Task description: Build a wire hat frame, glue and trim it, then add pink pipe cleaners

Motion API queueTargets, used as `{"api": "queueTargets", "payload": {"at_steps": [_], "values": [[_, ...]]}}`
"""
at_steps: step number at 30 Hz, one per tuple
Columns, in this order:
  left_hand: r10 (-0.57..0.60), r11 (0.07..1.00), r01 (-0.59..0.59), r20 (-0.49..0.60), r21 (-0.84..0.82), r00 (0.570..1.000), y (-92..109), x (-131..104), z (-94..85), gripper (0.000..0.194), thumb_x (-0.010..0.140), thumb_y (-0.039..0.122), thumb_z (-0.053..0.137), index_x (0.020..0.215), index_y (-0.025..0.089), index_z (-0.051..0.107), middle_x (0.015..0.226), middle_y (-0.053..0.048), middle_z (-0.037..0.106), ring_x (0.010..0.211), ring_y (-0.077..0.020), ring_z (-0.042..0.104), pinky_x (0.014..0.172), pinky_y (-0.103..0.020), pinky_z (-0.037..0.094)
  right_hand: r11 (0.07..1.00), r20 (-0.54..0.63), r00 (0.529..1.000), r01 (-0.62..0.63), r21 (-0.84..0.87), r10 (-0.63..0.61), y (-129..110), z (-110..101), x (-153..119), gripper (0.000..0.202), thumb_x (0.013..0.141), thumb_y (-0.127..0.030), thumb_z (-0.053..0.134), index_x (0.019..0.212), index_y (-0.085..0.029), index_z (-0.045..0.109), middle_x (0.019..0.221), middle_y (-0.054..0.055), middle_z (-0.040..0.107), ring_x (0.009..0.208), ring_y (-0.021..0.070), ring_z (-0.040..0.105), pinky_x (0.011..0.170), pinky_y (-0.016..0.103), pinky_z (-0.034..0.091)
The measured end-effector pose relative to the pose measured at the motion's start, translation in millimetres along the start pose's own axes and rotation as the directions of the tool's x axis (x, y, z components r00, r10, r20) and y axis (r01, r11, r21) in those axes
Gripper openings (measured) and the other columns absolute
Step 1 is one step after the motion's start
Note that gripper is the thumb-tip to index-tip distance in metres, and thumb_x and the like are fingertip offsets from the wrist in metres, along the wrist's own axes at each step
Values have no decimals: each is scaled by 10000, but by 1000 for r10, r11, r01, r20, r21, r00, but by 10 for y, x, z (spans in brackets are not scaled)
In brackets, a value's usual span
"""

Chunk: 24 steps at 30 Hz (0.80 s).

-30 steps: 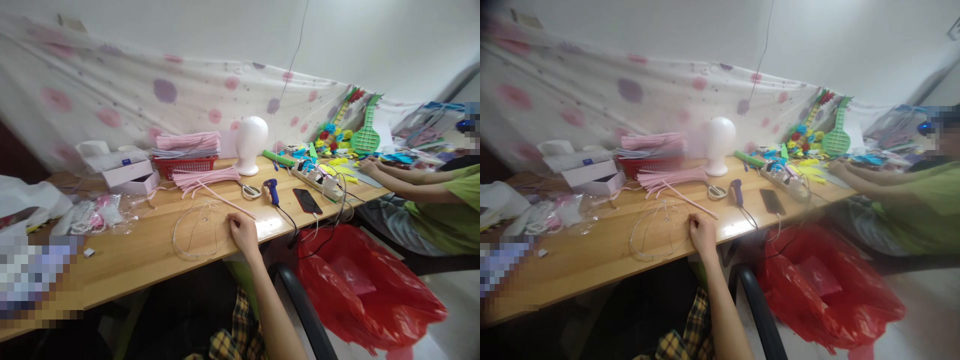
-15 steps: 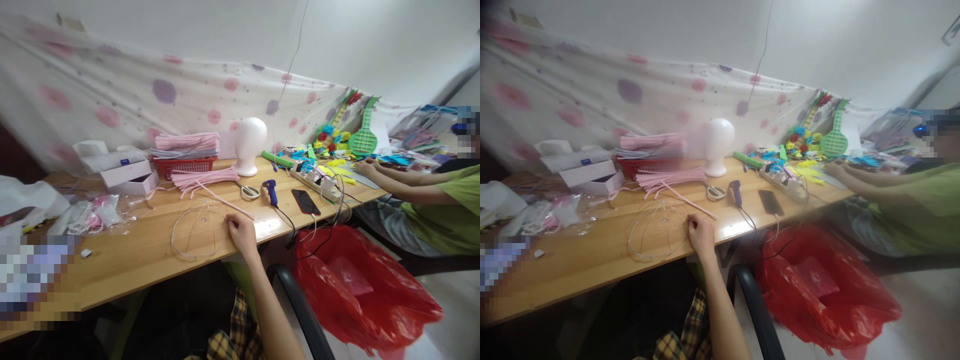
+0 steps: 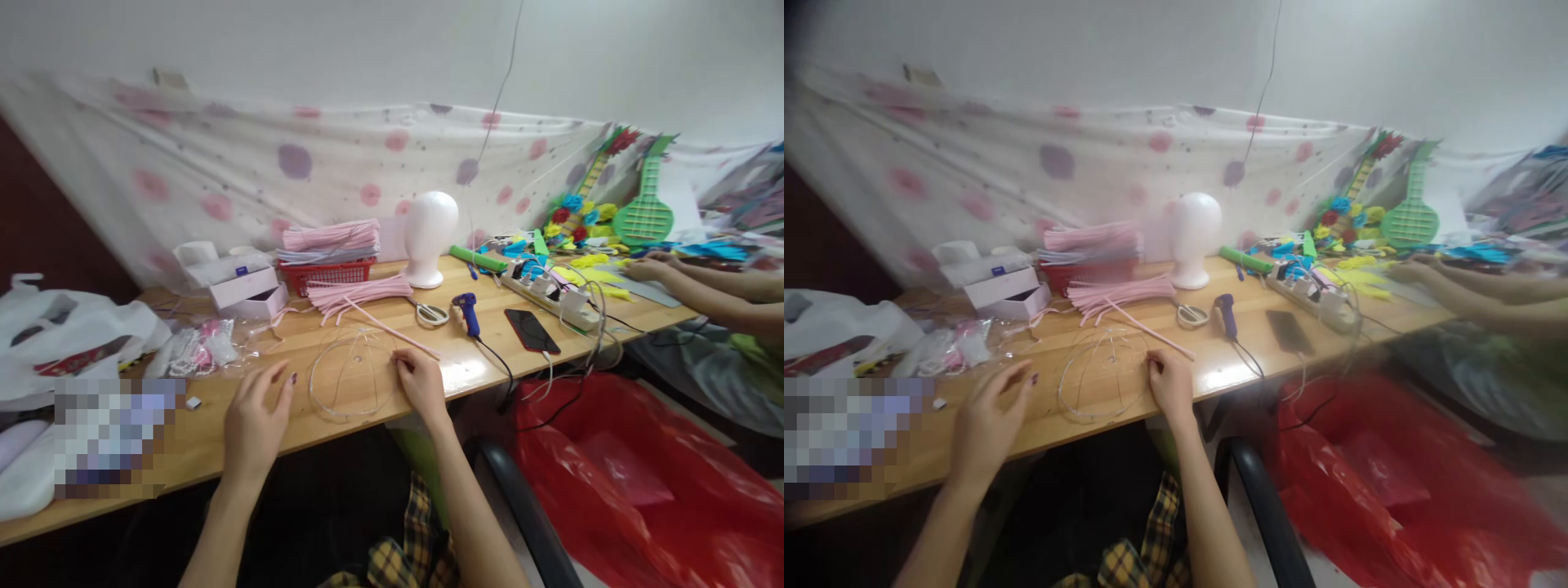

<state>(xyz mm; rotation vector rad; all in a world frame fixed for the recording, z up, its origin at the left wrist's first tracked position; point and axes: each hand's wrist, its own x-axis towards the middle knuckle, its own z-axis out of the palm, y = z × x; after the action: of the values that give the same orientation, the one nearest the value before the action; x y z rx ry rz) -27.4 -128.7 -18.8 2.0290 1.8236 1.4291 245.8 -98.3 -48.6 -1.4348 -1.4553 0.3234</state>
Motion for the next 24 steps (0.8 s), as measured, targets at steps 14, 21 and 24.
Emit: {"api": "queueTargets", "payload": {"at_steps": [14,21,24], "values": [[-345,931,361,196,-47,918,-13,71,312,269,788,392,640,919,231,811,945,-63,806,963,-303,746,751,-334,572,999,33,999,15,-52,-13,38,-7,7,215,867,-207,547,923,-233,753,965,50,795,908,244,738,858,375,565],[-386,910,407,198,-81,901,-7,73,294,253,750,390,656,883,244,814,908,-58,808,978,-318,741,773,-357,565,992,36,999,21,-124,-16,11,-8,-9,237,891,-242,550,963,-220,774,978,82,795,911,279,741,836,387,551],[-394,903,418,196,-96,898,-15,74,294,255,736,393,666,883,246,814,898,-62,808,971,-333,739,777,-378,561,986,37,999,22,-163,-16,2,-3,-17,257,900,-264,540,976,-221,782,965,99,796,894,302,742,797,397,544]]}}
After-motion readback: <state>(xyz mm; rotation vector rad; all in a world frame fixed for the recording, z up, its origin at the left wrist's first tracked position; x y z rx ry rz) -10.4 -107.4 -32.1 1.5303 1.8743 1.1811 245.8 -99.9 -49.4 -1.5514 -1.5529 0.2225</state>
